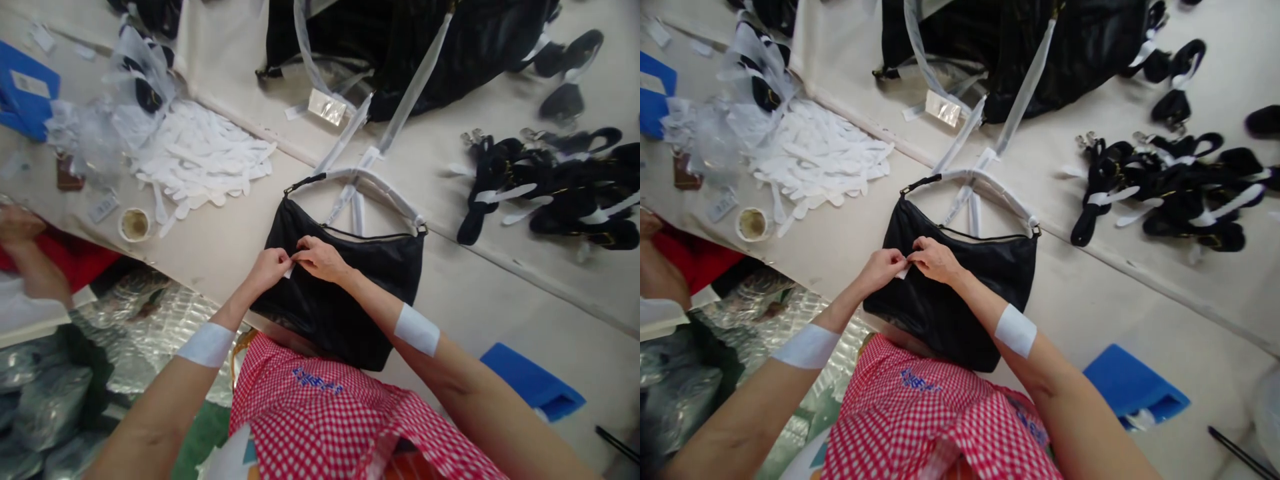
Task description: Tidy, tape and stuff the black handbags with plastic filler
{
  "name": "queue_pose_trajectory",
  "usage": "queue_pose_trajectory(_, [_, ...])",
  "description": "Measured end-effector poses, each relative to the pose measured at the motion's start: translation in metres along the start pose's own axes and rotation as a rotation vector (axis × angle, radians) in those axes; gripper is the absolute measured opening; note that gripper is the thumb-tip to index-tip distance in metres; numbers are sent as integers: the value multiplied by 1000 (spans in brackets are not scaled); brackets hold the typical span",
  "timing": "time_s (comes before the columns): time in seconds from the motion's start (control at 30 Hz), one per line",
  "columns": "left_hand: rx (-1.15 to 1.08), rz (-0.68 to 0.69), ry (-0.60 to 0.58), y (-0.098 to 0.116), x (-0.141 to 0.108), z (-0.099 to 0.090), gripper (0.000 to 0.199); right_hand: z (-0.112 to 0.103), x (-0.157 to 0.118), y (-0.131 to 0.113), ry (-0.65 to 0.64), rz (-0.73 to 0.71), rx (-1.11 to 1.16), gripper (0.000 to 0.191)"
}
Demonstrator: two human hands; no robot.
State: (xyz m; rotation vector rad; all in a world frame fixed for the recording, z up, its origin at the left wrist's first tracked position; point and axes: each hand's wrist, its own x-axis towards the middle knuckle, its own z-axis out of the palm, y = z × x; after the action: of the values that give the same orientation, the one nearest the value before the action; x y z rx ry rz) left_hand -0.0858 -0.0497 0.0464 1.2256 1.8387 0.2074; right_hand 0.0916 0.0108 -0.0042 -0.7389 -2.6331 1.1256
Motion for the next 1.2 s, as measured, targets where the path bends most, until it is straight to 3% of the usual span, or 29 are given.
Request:
queue_pose_trajectory(0.2, [-100, -2, 36, -1, -11, 6, 8, 12, 5, 2, 40, 58, 54, 15])
queue_pose_trajectory(0.4, [-197, -121, 39, -1, -20, -1, 24, 12, 6, 5, 47, 69, 138, 14])
queue_pose_trajectory(0.63, [-265, -220, -10, -9, -14, -1, 31, 10, 7, 6, 60, 94, 179, 13])
queue_pose_trajectory(1.2, [-309, -263, -17, -9, -9, -1, 34, 9, 6, 8, 71, 66, 222, 16])
